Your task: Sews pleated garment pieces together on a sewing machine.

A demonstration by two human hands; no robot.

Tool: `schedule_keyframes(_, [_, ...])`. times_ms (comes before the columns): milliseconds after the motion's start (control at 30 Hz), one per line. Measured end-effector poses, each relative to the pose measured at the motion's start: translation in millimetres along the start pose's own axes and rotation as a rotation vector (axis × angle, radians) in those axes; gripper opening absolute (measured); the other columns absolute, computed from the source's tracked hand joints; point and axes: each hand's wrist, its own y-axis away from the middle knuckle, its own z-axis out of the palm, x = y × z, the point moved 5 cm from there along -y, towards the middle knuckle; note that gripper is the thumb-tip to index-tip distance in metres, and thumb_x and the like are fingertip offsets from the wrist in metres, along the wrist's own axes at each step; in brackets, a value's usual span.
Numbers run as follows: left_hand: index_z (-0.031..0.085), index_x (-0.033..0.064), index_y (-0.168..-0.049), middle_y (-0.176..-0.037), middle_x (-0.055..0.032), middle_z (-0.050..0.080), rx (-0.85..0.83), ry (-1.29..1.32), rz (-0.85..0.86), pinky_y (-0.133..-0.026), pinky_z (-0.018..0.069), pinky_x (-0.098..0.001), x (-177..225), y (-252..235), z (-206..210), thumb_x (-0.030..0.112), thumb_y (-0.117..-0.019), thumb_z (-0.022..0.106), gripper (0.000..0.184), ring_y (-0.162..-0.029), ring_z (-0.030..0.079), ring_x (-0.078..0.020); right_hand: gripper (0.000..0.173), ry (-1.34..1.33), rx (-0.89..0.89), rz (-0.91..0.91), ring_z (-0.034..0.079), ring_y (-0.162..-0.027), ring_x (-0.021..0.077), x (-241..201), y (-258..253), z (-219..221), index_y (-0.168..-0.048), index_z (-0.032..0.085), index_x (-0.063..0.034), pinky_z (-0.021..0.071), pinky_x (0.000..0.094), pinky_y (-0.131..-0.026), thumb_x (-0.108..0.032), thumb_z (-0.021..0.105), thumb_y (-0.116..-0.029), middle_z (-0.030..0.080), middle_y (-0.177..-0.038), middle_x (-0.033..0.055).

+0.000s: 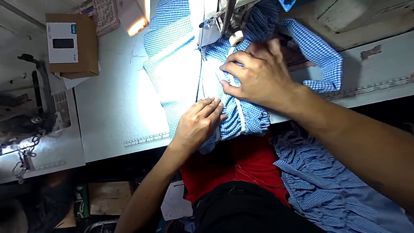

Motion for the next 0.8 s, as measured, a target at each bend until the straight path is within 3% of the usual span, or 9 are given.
schedule_keyframes(167, [0.076, 0.0071, -0.121, -0.129, -0.0091, 0.072, -0.004, 0.01, -0.001, -0.112, 0.0484, -0.0347, 0, -2, 2, 0.027, -0.1058, 0.058, 0.031, -0.128, 0.064, -0.0224, 0.027, 0.059, 0.015, -0.025, 0.057, -0.112, 0.0459, -2, -9, 1, -0.12, 0.067, -0.0095, 0.0401, 0.0632, -0.089, -0.007, 0.046, -0.1028, 0.064, -0.122, 0.0182])
schedule_keyframes(300, [0.075, 0.0107, -0.123, -0.133, -0.0071, 0.07, -0.012, -0.027, -0.03, -0.114, 0.0463, -0.0378, 5, 0, 4, 0.027, -0.1058, 0.057, 0.03, -0.132, 0.06, -0.0232, 0.028, 0.026, 0.023, 0.115, 0.056, -0.12, 0.0478, -30, -4, -5, -0.117, 0.069, -0.0028, 0.0407, 0.0653, -0.097, -0.012, 0.045, -0.1053, 0.064, -0.129, 0.0226])
schedule_keyframes(400, [0.069, 0.015, -0.132, -0.15, -0.015, 0.055, -0.003, 0.023, -0.23, -0.118, 0.0349, -0.0598, 4, 10, 1, 0.028, -0.1045, 0.056, 0.033, -0.144, 0.045, -0.0344, 0.033, -0.132, 0.069, 0.186, 0.057, -0.117, 0.0416, -45, 26, 9, -0.131, 0.067, -0.0097, 0.0457, 0.0586, -0.089, -0.017, 0.048, -0.1055, 0.06, -0.137, 0.0157])
schedule_keyframes(467, [0.06, 0.0113, -0.143, -0.152, -0.0201, 0.05, -0.023, 0.08, -0.327, -0.117, 0.0332, -0.0621, -39, 16, -7, 0.036, -0.1076, 0.044, 0.045, -0.143, 0.045, -0.0378, 0.036, -0.152, 0.092, 0.192, 0.057, -0.118, 0.041, -30, 31, 14, -0.136, 0.066, -0.0145, 0.0457, 0.0587, -0.091, -0.019, 0.047, -0.1059, 0.06, -0.14, 0.014])
schedule_keyframes(533, [0.061, 0.0074, -0.141, -0.146, -0.0221, 0.056, -0.041, -0.004, -0.296, -0.115, 0.0374, -0.0552, -116, 18, -26, 0.032, -0.1097, 0.039, 0.046, -0.138, 0.051, -0.0381, 0.036, -0.118, 0.114, 0.198, 0.058, -0.118, 0.0408, -18, 26, 18, -0.132, 0.069, -0.018, 0.0452, 0.0578, -0.095, -0.023, 0.044, -0.1065, 0.063, -0.136, 0.0141])
schedule_keyframes(600, [0.059, 0.0055, -0.142, -0.15, -0.0245, 0.052, -0.081, -0.195, -0.38, -0.117, 0.0342, -0.06, -163, 22, -55, 0.023, -0.1089, 0.041, 0.042, -0.141, 0.046, -0.0429, 0.036, -0.094, 0.073, 0.196, 0.057, -0.119, 0.0397, -19, 28, 17, -0.131, 0.069, -0.0191, 0.0445, 0.056, -0.095, -0.023, 0.042, -0.1065, 0.063, -0.136, 0.013])
schedule_keyframes(667, [0.067, 0.0037, -0.129, -0.14, -0.0209, 0.06, 0.073, -0.263, -0.395, -0.112, 0.0405, -0.0555, -133, 2, -79, 0.018, -0.1036, 0.049, 0.035, -0.134, 0.053, -0.0395, 0.036, -0.078, 0.089, 0.18, 0.057, -0.118, 0.0389, -18, 22, 13, -0.131, 0.069, -0.0196, 0.0448, 0.0549, -0.094, -0.024, 0.043, -0.1066, 0.063, -0.135, 0.0119])
schedule_keyframes(733, [0.07, 0.0065, -0.125, -0.134, -0.0149, 0.066, 0.111, -0.084, -0.197, -0.11, 0.0472, -0.0489, -67, -16, -49, 0.032, -0.1018, 0.053, 0.039, -0.131, 0.059, -0.0333, 0.035, -0.082, 0.114, 0.185, 0.057, -0.117, 0.0392, -18, 21, 13, -0.13, 0.07, -0.0188, 0.0458, 0.0555, -0.092, -0.024, 0.044, -0.1063, 0.064, -0.134, 0.0117])
schedule_keyframes(800, [0.07, 0.0138, -0.133, -0.144, -0.0069, 0.063, -0.013, 0.059, -0.115, -0.119, 0.0387, -0.0484, -35, -18, -5, 0.05, -0.1009, 0.056, 0.051, -0.142, 0.051, -0.0293, 0.036, -0.087, 0.102, 0.185, 0.057, -0.118, 0.0392, -15, 20, 14, -0.132, 0.069, -0.0175, 0.0457, 0.0561, -0.093, -0.023, 0.044, -0.1056, 0.063, -0.135, 0.0116])
